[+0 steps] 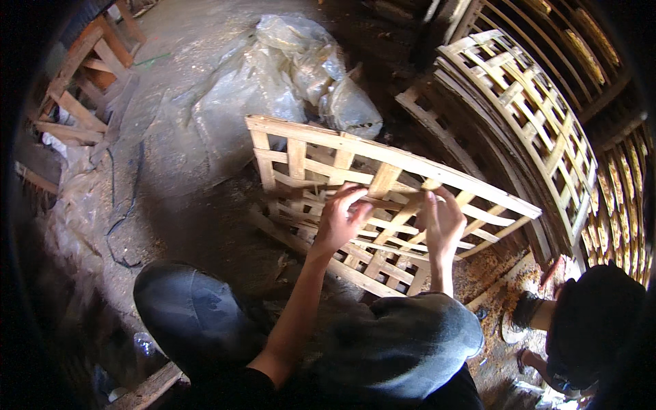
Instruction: The person assembles a wooden lattice panel by hand, interlocking slats and adjusting the frame. The person lifts and stacks completed panels onto a nearby pile.
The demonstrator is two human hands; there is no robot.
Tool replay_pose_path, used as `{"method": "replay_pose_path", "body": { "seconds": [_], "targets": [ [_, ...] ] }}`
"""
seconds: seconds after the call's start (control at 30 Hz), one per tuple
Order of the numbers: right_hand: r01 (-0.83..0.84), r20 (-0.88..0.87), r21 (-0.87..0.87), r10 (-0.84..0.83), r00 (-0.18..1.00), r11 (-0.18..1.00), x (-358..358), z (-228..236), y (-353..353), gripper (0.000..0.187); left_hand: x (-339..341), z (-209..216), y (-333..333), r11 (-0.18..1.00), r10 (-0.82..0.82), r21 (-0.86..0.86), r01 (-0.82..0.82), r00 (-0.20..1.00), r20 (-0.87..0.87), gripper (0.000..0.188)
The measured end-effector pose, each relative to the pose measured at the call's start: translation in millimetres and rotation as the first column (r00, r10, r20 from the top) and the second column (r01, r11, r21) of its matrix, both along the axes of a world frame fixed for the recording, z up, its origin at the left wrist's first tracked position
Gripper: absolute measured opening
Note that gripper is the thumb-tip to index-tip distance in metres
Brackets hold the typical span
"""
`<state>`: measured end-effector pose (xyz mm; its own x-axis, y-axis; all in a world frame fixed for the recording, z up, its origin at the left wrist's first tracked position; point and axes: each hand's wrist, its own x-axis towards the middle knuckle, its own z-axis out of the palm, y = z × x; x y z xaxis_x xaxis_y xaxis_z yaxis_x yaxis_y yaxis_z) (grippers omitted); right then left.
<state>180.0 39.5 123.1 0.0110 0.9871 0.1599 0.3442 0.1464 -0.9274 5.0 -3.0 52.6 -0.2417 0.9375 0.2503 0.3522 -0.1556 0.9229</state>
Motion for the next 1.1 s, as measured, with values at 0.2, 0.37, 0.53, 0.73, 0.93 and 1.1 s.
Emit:
{"method": "replay_pose_path", "body": {
  "seconds": [0.2, 0.37, 0.53, 0.73, 0.93, 1.1],
  "targets": [
    [-0.016, -0.102, 0.060, 0.022, 0.994, 0.998, -4, -14, 0, 0.020, -72, 82, -43, 0.775, -0.450, -0.245, 0.582, 0.781, 0.432, 0.044],
    [-0.009, -0.049, 0.052, 0.011, 0.999, 0.999, 0, -21, 3, 0.018, -99, 90, -51, 0.810, 0.167, -0.585, -0.042, 0.972, 0.162, 0.042],
    [0.001, -0.093, 0.053, 0.004, 0.996, 0.999, -3, -24, 2, 0.020, -77, 65, -34, 0.868, 0.313, -0.434, -0.243, 0.945, 0.097, 0.039],
    [-0.010, -0.121, 0.063, 0.018, 0.993, 0.998, -4, -22, 0, 0.021, -75, 56, -27, 0.976, 0.204, -0.114, -0.184, 0.957, 0.204, 0.020],
    [-0.023, -0.147, 0.066, 0.032, 0.989, 0.998, -3, -22, -2, 0.021, -84, 58, -27, 0.975, 0.175, 0.081, -0.208, 0.938, 0.300, 0.020],
    [0.024, -0.142, 0.108, -0.008, 0.990, 0.994, -8, -26, -4, 0.021, -72, 46, -20, 0.938, 0.067, 0.213, -0.272, 0.747, 0.661, 0.020]
  ]
}}
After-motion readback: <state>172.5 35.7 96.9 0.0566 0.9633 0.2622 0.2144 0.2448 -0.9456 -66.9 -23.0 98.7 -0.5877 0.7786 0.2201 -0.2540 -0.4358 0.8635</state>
